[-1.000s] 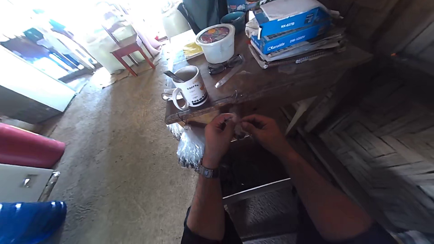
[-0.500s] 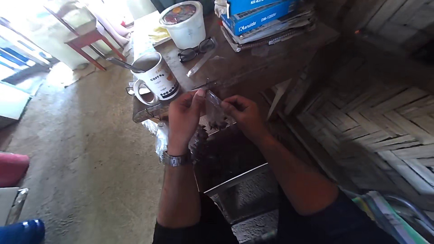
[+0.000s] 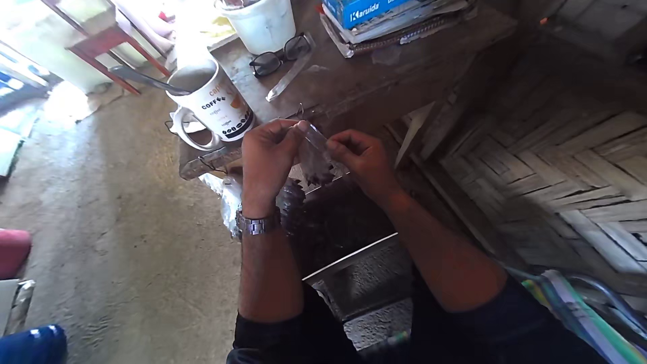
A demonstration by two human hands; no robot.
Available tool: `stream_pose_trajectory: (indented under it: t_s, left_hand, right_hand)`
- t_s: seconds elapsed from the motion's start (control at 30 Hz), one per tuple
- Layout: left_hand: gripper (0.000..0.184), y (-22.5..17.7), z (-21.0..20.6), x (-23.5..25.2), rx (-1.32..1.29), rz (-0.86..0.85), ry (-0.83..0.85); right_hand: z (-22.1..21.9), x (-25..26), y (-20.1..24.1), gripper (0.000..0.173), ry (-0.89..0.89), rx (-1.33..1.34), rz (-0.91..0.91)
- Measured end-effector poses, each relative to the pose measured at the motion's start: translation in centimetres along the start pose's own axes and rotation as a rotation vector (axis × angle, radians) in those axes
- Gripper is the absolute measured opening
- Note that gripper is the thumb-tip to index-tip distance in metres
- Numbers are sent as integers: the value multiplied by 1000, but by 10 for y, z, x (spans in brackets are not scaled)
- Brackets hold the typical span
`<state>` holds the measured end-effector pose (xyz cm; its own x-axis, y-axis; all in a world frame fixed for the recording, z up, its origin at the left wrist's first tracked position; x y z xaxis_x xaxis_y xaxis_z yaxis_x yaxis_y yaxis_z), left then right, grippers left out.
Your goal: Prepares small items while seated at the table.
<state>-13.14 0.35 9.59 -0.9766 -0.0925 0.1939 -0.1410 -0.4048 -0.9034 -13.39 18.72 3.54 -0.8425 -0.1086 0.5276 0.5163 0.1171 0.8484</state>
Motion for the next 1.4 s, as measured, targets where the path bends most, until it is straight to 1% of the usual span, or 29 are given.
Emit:
stream_pose_trajectory:
  t_s: [0.33, 0.5, 0.57, 0.67, 0.73, 0.8, 0.83, 0.9, 0.97, 1.03, 1.07, 1.13, 1.2, 1.3, 1.4]
  left_hand:
    - [19, -5, -6, -1, 176, -1, -96]
    - [18, -5, -4, -2, 308, -16, -141]
    - [17, -5, -4, -4, 333, -1, -158]
    - [26, -7, -6, -8, 276, 45, -154]
    - [27, -7, -4, -14, 159, 43, -118]
    - [31, -9, -1, -28, 81, 74, -58]
    - [34, -9, -2, -39, 70, 111, -14]
    - [39, -18, -10, -48, 84, 103, 108]
    - [42, -23, -22, -47, 89, 47, 224]
    - [47, -24, -30, -45, 111, 29, 296]
    - [49, -23, -32, -45, 126, 28, 304]
    - [52, -22, -34, -44, 166, 49, 296]
    - [53, -20, -33, -43, 200, 61, 298]
    - [45, -20, -32, -42, 246, 1, 321]
    - [34, -16, -30, -41, 285, -49, 381]
  right_hand:
    - [0, -2, -13, 17, -42, 7, -52]
    - [-3, -2, -16, 16, -17, 20, -71]
    - [-6, -3, -23, 17, 22, -31, -143]
    - [-5, -11, -31, 20, 55, -225, -241]
    - [-5, -17, -19, 26, 28, -328, -187]
    - [-4, -19, -3, 29, -38, -389, -26]
    - [-3, -17, 4, 28, -79, -364, 55]
    - [-6, -16, 14, 27, -107, -223, 159]
    - [-11, -16, 17, 30, -36, -47, 215]
    - [-18, -17, 16, 29, 20, 107, 239]
    - [-20, -17, 16, 24, 22, 151, 248]
    - [-20, -18, 16, 14, 0, 189, 251]
    - [-19, -19, 14, 11, 8, 214, 229]
    - [-15, -19, 9, 13, -25, 216, 175]
    - [-7, -17, 4, 13, -100, 200, 134]
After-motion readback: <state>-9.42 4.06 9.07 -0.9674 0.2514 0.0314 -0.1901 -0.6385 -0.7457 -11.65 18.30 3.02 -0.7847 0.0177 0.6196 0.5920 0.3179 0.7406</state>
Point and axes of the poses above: each hand's wrist, its own x-axis towards the middle knuckle, its own z-axis out of the back of the hand, y = z × x, the point moved 6 cm from there along x, towards the middle knuckle, and after that the axes turned 9 degrees about z, right-handed, at the moved point
